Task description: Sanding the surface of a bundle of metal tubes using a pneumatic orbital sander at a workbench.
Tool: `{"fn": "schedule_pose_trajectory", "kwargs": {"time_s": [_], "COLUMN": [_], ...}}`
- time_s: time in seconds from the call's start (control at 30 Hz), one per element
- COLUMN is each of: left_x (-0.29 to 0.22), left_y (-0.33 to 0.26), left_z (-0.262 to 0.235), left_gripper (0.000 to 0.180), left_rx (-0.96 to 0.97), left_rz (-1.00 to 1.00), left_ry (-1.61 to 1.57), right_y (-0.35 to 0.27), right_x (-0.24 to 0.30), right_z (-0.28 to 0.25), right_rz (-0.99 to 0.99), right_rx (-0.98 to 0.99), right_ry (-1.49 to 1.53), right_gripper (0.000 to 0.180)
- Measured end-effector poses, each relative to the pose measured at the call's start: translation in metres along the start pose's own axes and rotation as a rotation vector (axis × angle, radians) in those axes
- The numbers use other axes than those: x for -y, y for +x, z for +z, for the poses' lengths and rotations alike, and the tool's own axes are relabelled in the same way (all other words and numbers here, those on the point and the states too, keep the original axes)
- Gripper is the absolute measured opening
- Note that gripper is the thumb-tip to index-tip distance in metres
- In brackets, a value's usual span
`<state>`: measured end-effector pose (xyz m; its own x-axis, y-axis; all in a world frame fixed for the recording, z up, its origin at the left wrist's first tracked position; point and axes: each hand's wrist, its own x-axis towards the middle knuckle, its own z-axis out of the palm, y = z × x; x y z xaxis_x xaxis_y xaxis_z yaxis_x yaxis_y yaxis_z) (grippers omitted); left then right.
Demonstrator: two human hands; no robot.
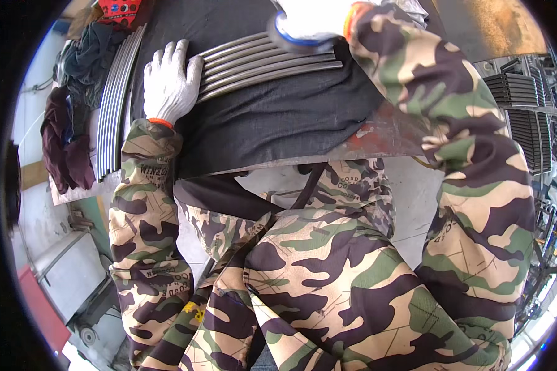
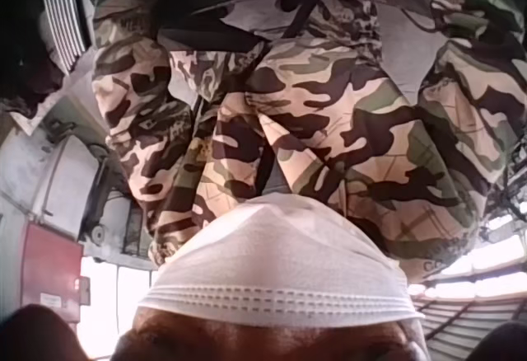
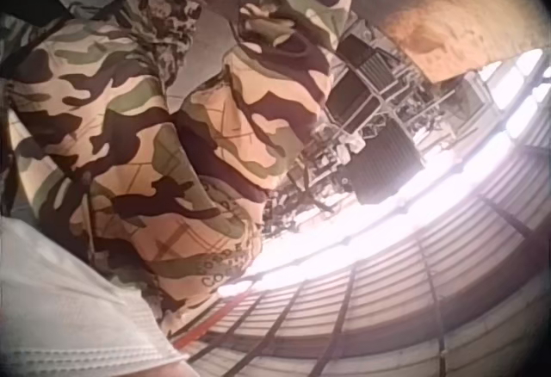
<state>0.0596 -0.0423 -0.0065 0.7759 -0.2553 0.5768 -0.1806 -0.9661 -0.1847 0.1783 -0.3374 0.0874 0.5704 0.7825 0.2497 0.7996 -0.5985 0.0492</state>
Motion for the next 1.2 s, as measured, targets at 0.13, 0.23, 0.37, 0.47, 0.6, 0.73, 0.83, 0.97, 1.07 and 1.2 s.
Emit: {"fn": "schedule_pose_trajectory", "kwargs": {"time_s": [0.13,0.23,0.37,0.47,0.6,0.73,0.83,0.97,1.07,1.2], "left_x": [0.004,0.006,0.004,0.016,0.006,0.027,0.013,0.004,0.016,0.01], "left_y": [0.002,0.001,0.003,0.0,0.003,-0.001,0.003,0.007,0.003,0.001], "left_z": [-0.003,-0.008,0.001,-0.004,0.009,-0.021,0.009,0.005,-0.01,0.003], "left_gripper": [0.043,0.045,0.048,0.048,0.048,0.049,0.049,0.048,0.046,0.046], "left_rx": [-0.008,0.026,0.068,0.069,0.101,0.103,0.102,0.039,0.011,0.032], "left_rz": [-0.009,0.041,-0.009,0.028,0.034,-0.017,0.025,-0.014,-0.042,0.033], "left_ry": [0.013,0.064,0.038,0.069,0.058,0.089,0.079,0.029,0.066,0.077], "right_y": [-0.018,-0.011,-0.034,-0.012,-0.024,-0.003,0.004,-0.013,0.015,0.006], "right_x": [0.015,-0.008,0.017,0.015,0.018,0.045,0.025,0.042,0.046,0.035], "right_z": [-0.019,0.01,-0.018,-0.011,-0.019,-0.021,0.003,-0.012,-0.013,-0.004], "right_rz": [-0.053,-0.174,-0.098,-0.075,-0.023,-0.168,-0.109,-0.11,-0.08,-0.083], "right_rx": [0.009,-0.253,-0.073,-0.084,-0.005,-0.152,-0.176,-0.075,-0.059,-0.099], "right_ry": [0.075,-0.014,0.087,0.054,0.039,0.133,0.019,0.114,0.123,0.054], "right_gripper": [0.022,0.022,0.021,0.021,0.02,0.02,0.019,0.02,0.021,0.022]}}
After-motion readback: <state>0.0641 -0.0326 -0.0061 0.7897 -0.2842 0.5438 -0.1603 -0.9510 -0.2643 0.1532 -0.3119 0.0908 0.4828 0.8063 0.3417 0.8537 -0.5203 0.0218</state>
